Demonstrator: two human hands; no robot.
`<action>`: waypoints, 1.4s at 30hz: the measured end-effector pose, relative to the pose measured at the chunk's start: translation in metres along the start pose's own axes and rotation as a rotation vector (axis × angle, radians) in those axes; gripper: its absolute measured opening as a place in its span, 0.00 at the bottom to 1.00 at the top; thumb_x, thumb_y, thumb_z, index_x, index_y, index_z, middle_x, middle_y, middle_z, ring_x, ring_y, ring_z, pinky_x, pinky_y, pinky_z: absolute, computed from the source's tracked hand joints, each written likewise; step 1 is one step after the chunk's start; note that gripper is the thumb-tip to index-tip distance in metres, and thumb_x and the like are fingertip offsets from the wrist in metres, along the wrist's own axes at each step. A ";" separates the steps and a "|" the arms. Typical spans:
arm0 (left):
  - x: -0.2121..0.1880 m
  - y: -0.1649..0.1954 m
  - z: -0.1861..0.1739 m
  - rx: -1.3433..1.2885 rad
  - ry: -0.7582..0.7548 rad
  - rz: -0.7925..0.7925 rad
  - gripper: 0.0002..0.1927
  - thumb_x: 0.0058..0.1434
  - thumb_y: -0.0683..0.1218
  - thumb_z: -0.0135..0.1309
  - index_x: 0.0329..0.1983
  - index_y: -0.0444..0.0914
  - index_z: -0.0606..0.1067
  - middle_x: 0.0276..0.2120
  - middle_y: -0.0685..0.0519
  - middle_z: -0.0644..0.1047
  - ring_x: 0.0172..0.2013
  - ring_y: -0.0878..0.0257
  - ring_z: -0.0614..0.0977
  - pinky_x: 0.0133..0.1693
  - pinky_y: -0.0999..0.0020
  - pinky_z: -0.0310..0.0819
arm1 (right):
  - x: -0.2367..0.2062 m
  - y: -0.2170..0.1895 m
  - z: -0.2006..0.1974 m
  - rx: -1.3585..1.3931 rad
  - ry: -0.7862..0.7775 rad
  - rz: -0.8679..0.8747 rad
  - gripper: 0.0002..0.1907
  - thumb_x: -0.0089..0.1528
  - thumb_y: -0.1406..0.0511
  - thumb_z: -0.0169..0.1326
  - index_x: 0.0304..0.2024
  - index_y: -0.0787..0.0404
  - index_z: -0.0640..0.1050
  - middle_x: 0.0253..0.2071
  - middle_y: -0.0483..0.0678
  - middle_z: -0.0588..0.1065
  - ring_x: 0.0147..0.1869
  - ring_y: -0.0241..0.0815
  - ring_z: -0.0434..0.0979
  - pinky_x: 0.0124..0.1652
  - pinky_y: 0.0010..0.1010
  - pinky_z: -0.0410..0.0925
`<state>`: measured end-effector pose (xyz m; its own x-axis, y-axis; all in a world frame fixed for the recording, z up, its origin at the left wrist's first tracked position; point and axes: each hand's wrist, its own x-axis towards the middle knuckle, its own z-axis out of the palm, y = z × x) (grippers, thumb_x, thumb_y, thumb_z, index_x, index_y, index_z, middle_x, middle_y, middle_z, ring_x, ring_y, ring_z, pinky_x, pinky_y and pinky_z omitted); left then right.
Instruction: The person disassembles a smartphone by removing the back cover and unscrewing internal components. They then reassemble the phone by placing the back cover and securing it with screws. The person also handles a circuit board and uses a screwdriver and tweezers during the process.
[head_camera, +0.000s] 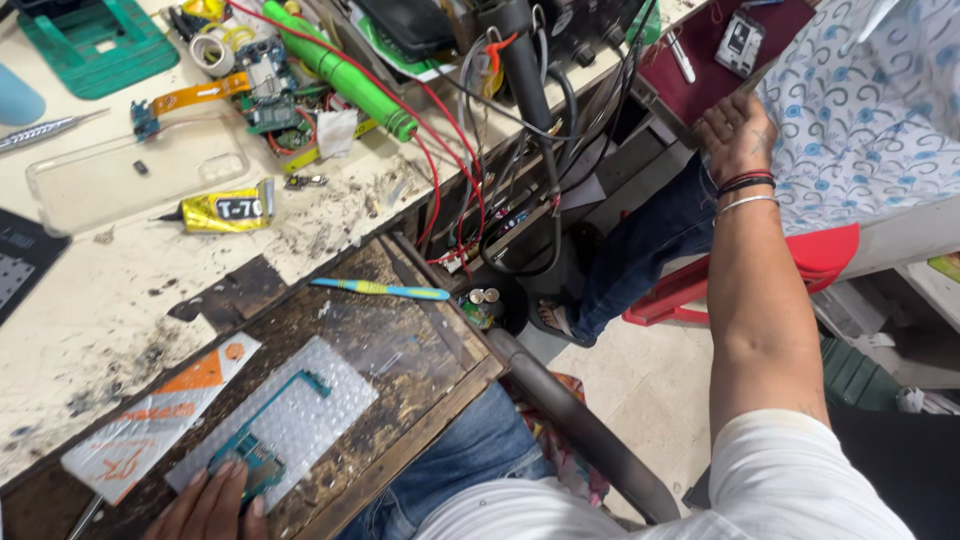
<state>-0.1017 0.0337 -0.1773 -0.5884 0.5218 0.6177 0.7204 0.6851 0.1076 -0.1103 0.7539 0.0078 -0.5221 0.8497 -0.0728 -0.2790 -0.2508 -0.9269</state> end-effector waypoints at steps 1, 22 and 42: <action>0.001 -0.004 0.009 -0.012 -0.036 0.085 0.18 0.62 0.51 0.54 0.48 0.36 0.80 0.43 0.49 0.83 0.49 0.51 0.82 0.57 0.54 0.71 | 0.004 -0.003 0.002 0.003 0.005 0.001 0.34 0.67 0.51 0.50 0.67 0.67 0.66 0.73 0.61 0.65 0.66 0.57 0.76 0.64 0.47 0.69; 0.533 0.343 0.259 -0.544 -0.330 0.229 0.13 0.61 0.49 0.48 0.39 0.47 0.83 0.43 0.59 0.83 0.50 0.62 0.81 0.57 0.56 0.72 | 0.177 0.010 0.065 -1.775 0.319 -0.221 0.37 0.61 0.44 0.61 0.56 0.67 0.73 0.52 0.75 0.72 0.57 0.71 0.72 0.55 0.52 0.65; 0.438 0.286 0.247 -0.589 -0.230 0.123 0.20 0.59 0.57 0.52 0.48 0.44 0.79 0.51 0.51 0.80 0.53 0.55 0.81 0.59 0.57 0.73 | 0.187 0.012 0.031 -1.750 0.472 -0.692 0.10 0.68 0.66 0.50 0.44 0.70 0.72 0.34 0.67 0.78 0.39 0.71 0.79 0.40 0.56 0.71</action>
<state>-0.2440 0.5837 -0.0680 -0.5052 0.7193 0.4768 0.8301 0.2538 0.4966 -0.2364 0.8950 -0.0059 -0.3834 0.6946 0.6087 0.8337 0.5440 -0.0956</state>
